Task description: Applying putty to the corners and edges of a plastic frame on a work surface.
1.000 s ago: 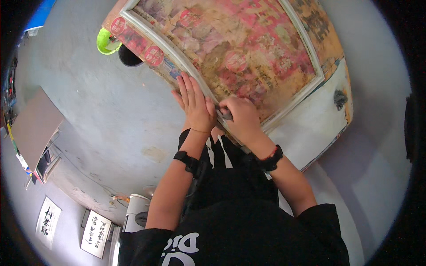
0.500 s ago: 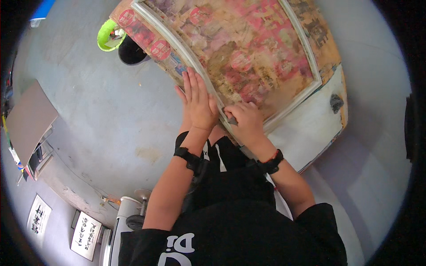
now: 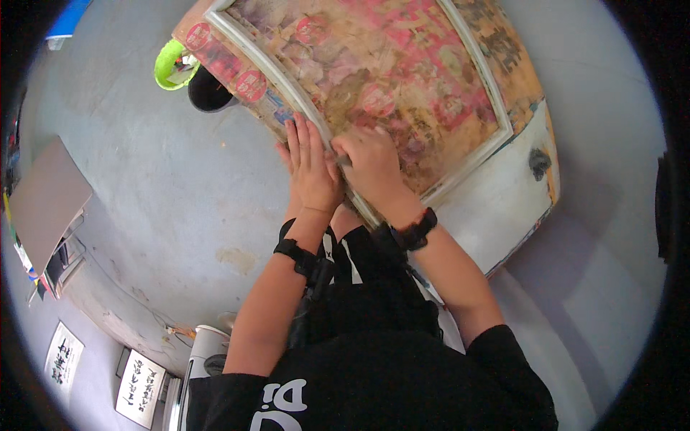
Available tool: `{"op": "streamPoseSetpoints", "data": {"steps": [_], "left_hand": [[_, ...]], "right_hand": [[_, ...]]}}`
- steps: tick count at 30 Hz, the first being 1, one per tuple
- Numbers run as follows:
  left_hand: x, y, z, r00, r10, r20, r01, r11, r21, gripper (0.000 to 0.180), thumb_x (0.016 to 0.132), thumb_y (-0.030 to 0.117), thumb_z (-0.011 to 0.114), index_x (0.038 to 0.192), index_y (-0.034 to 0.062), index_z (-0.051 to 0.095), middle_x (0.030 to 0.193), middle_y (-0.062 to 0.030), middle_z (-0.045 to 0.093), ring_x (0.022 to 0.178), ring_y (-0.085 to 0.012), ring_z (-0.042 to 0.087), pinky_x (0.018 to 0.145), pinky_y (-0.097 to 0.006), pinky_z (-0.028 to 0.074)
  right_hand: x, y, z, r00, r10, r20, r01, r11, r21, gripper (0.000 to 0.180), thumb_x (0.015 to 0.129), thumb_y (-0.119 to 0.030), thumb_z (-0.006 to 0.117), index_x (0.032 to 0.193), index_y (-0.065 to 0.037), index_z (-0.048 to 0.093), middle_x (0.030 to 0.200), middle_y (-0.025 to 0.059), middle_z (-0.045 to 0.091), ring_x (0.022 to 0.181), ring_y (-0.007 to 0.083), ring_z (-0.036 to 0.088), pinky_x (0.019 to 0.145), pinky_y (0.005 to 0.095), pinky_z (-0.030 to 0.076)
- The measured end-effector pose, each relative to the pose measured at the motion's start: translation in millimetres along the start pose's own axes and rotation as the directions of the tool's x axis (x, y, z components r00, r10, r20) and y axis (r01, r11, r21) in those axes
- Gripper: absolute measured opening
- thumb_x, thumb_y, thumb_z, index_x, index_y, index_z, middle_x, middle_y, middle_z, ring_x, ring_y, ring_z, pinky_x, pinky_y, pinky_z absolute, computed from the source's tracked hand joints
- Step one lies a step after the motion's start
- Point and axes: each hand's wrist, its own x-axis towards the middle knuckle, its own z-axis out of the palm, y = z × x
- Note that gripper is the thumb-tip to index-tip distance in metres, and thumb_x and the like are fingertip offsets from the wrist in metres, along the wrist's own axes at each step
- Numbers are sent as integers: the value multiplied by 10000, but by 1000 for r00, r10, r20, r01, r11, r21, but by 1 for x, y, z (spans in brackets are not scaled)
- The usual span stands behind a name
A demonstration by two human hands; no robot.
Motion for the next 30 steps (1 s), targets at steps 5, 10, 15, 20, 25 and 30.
{"op": "streamPoseSetpoints", "data": {"steps": [5,10,15,20,25,30], "left_hand": [[-1,-7,0,999,34,-7,-34,999,14,576,915,151,373,1452,-50,325,1560,-220,247,1460,-398,188,1160,-587,74],[0,-1,-3,999,41,12,-41,999,10,592,884,115,420,1436,-77,326,1552,-239,244,1458,-408,181,1162,-588,87],[1,0,-1,1000,25,15,-24,1000,-17,581,925,160,366,1466,-43,309,1561,-221,251,1461,-401,191,1162,-582,57],[1,-5,-3,998,56,-6,-56,998,4,623,863,99,439,1448,-67,303,1554,-243,232,1459,-412,171,1165,-589,86],[1,-4,-2,999,42,-3,-42,998,-42,597,907,116,378,1473,-46,278,1558,-250,225,1460,-424,168,1160,-584,68],[0,1,-8,991,1,132,0,1000,-10,612,888,103,365,1451,-111,252,1548,-296,194,1452,-462,139,1151,-606,83]], "right_hand": [[-23,-1,1,991,56,122,-60,998,27,145,756,-79,612,899,-95,632,869,87,649,905,292,605,813,424,418],[6,6,2,999,-14,44,16,1000,-25,93,788,-116,578,867,-97,624,860,81,644,887,283,606,817,431,421],[57,5,4,995,-92,-29,90,994,-70,81,795,-119,563,847,-97,622,851,70,643,875,273,606,811,417,429],[11,5,6,999,3,40,-4,999,37,71,799,-122,564,838,-99,619,790,62,615,828,283,599,767,408,423],[40,10,9,989,-135,-57,133,990,-40,75,794,-122,573,849,-100,618,780,59,610,821,280,599,752,408,415],[86,7,10,977,-192,-94,187,981,-60,84,810,-138,556,842,-105,626,780,63,613,815,280,602,765,408,412]]}}
